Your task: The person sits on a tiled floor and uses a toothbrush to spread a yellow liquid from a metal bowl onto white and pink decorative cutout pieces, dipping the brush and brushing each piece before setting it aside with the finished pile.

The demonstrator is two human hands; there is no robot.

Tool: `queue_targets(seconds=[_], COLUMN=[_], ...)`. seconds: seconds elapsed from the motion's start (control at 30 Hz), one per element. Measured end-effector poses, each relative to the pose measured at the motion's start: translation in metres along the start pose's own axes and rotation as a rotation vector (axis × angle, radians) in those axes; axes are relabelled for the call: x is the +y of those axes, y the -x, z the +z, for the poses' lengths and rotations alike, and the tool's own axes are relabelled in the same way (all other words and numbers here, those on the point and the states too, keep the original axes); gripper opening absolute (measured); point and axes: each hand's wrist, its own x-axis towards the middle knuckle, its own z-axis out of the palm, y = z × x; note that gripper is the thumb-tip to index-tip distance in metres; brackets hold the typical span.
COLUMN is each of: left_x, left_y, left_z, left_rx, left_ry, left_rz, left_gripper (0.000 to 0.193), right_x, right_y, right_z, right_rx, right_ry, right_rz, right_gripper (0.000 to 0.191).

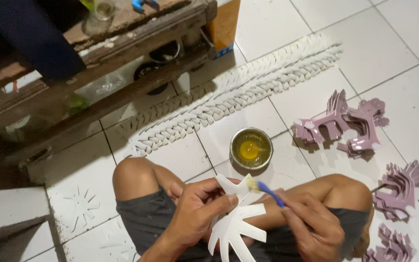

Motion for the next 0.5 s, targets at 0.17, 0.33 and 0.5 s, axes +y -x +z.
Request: queue_targets(seconds=[0.17, 0.33, 0.5], left_x=[0.007, 0.014, 0.011], left_y=[0.003, 0.004, 0.002], left_z=[0.001, -0.003, 0.002], left_rx=[0.043, 0.017, 0.004], left_ry=[0.055, -0.065, -0.007], left_rz=[-0.043, -0.08, -0.025], left_gripper=[0.037, 0.032, 0.034], right_x=[0.01, 0.012, 0.01], right_y=[-0.021, -0.012, 0.001], right_z=[0.0, -0.006, -0.004], right_rx=[0.001, 0.125, 0.028], right_ry=[0.145, 0.108, -0.017], right_rz=[0.289, 0.25, 0.024], right_gripper=[0.029, 0.028, 0.029])
